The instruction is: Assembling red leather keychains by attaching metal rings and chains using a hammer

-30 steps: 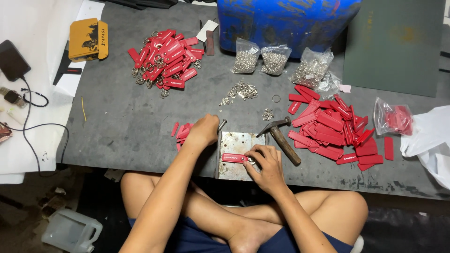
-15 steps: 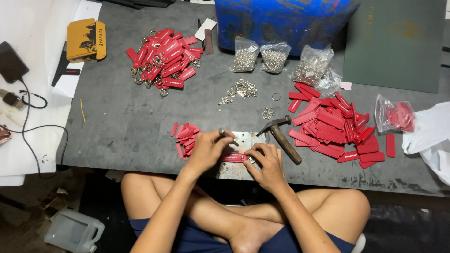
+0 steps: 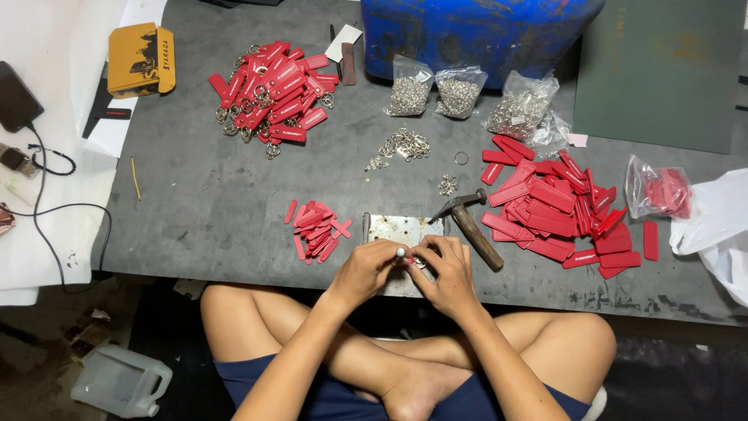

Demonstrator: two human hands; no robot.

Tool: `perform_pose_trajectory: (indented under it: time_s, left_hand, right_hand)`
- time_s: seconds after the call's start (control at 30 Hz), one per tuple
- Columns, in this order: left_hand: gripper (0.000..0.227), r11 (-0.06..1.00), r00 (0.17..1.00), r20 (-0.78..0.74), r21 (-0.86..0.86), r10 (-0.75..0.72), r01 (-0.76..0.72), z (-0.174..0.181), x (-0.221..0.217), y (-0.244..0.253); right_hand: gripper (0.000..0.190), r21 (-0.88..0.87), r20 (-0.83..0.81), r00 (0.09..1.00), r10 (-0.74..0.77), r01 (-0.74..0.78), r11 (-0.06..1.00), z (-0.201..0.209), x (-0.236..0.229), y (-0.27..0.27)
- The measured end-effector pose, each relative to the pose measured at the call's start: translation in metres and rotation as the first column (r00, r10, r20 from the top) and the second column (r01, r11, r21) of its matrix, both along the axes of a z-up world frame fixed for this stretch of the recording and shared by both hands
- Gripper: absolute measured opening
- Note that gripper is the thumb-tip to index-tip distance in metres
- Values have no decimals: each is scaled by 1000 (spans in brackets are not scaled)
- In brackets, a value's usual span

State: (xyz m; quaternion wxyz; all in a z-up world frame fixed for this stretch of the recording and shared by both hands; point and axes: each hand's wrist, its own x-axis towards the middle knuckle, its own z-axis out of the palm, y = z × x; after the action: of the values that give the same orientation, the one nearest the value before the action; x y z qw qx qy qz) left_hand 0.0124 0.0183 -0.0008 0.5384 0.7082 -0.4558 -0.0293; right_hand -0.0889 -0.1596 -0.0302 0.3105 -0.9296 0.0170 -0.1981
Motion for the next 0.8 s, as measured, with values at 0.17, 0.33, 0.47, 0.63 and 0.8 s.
perform_pose_trajectory:
  time_s: [0.17,0.33,0.47,0.63,0.8]
  left_hand:
    - [16,999,999,38,-38,27,-26,-21,-4,-6]
    - [17,995,996,56,-86,63,-58,-24,-4,-9]
    - [15,988,995,66,-141,69,-59,-23,-4,-11]
    - [13,981,994,75,-185,74,-59,-24,-4,-14]
    - [10,982,992,95,-177,79,-61,-31,-4,-14]
  right_hand:
    - [19,-7,3,1000,7,-7,1000,-1,-1,-1]
    - [19,-26,19,1000,1,0,1000,-3,-2,-1]
    - [30,-151,105,982,-156,170,974,3,-8,-15]
    - [41,-501,175,887,-427,454,737,-12,-11,-61]
    - [29,-488,129,927,-352,368,791,-4,-16,-70]
